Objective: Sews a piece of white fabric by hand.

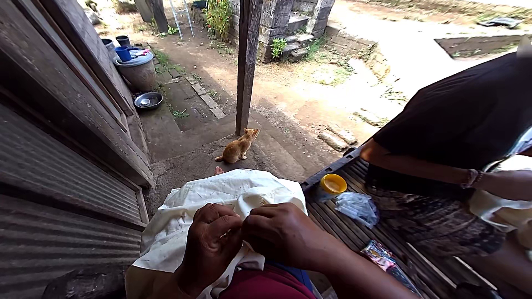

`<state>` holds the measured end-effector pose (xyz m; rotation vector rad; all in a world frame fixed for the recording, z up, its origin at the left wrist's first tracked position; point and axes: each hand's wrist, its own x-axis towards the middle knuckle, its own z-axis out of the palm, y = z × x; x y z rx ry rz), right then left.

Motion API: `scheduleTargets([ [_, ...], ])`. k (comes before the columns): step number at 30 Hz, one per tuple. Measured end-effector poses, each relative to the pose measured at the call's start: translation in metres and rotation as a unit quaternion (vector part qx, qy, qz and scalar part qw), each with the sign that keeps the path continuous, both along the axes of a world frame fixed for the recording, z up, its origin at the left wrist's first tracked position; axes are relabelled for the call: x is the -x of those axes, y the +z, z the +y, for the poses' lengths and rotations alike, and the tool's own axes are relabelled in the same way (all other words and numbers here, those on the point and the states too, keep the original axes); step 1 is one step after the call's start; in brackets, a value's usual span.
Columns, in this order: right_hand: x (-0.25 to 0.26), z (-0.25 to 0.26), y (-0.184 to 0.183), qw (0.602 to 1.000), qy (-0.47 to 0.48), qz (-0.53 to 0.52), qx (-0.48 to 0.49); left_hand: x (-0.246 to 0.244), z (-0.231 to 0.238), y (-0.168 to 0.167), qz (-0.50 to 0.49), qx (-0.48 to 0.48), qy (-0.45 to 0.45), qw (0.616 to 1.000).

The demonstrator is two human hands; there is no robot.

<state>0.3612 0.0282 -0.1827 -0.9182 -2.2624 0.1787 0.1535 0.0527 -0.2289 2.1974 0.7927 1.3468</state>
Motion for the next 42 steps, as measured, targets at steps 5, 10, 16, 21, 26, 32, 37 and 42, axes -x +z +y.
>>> scheduleTargets([
  [5,-0.003,0.004,-0.005,0.998,-0.051,-0.029,0.016,0.001,0.003,0.002,-0.005,-0.005,0.016,1.000],
  [10,0.003,0.003,-0.003,0.997,-0.080,-0.003,0.003,0.000,-0.001,0.000,-0.005,0.005,0.000,1.000],
  [16,0.001,0.001,0.000,0.999,-0.031,0.006,-0.012,0.000,0.000,0.000,-0.006,0.007,-0.006,1.000],
  [21,-0.002,0.003,-0.005,0.999,-0.025,-0.032,-0.003,0.002,0.003,0.002,-0.009,0.003,0.008,1.000],
  [26,0.003,0.002,-0.005,0.994,-0.107,0.001,0.016,0.000,-0.001,0.001,-0.011,0.010,-0.001,1.000],
  [32,0.003,0.001,-0.006,1.000,-0.021,0.006,-0.009,0.001,0.001,-0.003,0.005,0.016,-0.005,1.000],
  [37,0.002,0.005,-0.012,0.997,-0.075,0.000,0.017,0.002,0.005,0.000,-0.002,-0.017,0.022,1.000],
  [42,0.008,0.001,-0.005,0.997,-0.053,0.024,0.052,0.003,0.007,-0.005,-0.049,-0.009,-0.059,0.997],
])
